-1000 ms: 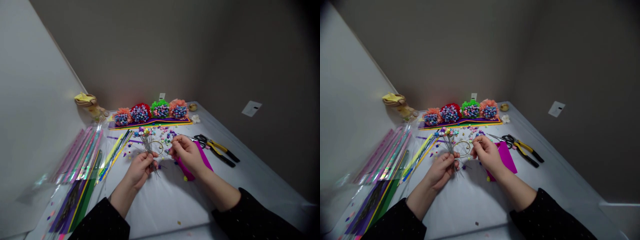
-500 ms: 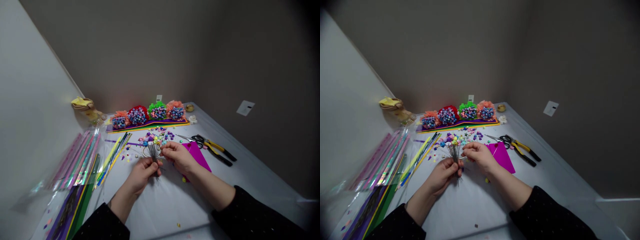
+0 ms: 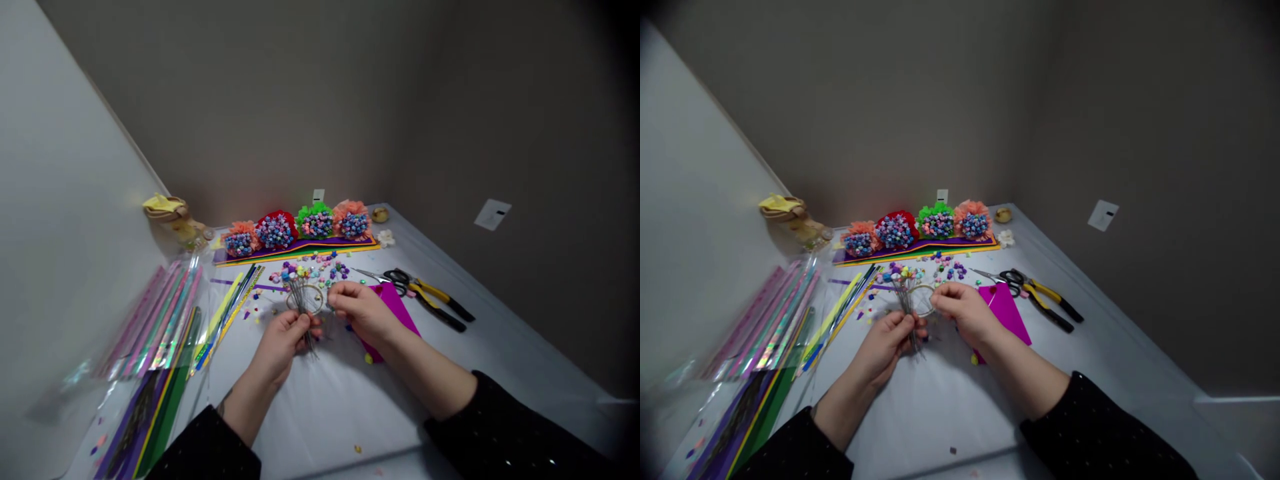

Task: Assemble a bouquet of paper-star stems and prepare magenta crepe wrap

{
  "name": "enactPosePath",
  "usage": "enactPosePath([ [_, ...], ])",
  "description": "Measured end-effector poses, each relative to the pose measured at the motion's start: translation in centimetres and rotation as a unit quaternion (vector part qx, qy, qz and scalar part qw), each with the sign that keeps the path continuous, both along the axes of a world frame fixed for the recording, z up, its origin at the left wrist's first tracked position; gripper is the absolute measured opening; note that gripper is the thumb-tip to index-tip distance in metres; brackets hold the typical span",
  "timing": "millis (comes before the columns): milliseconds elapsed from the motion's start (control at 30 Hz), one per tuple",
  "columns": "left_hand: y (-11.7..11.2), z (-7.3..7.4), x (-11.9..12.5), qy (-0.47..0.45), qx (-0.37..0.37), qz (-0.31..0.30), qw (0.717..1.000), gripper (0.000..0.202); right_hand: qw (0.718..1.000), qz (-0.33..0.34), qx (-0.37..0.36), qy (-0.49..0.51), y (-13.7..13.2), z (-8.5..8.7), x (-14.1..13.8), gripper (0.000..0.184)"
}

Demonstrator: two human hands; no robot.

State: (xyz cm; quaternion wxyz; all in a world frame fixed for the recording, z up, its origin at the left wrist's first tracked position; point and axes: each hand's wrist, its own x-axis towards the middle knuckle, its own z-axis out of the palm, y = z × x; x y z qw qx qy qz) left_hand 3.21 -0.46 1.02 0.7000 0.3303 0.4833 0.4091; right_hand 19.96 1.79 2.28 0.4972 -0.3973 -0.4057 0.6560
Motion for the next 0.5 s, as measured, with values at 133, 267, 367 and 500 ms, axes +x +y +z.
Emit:
enactPosePath([
  [133, -0.3, -0.5, 0.3, 0.024, 0.031, -0.023, 0.999, 0.035, 0.995, 0.085, 0.036, -0.046, -0.8, 0.3, -0.8, 0.018],
  [267, -0.5, -0.6, 0.6, 0.052, 0.060, -0.036, 0.996, 0.036, 0.994, 0.078, 0.028, -0.073, -1.0, 0.3, -1.5, 0.020],
  [367, -0.5, -0.5, 0.7, 0.062, 0.070, -0.019, 0.995, 0.036, 0.992, 0.067, 0.033, -0.104, -0.9, 0.2, -1.7, 0.021],
  [500, -0.5, -0.6, 0.8, 0.065, 0.076, -0.005, 0.995, 0.036, 0.988, 0.056, 0.035, -0.137, -0.7, -0.1, -1.9, 0.018],
])
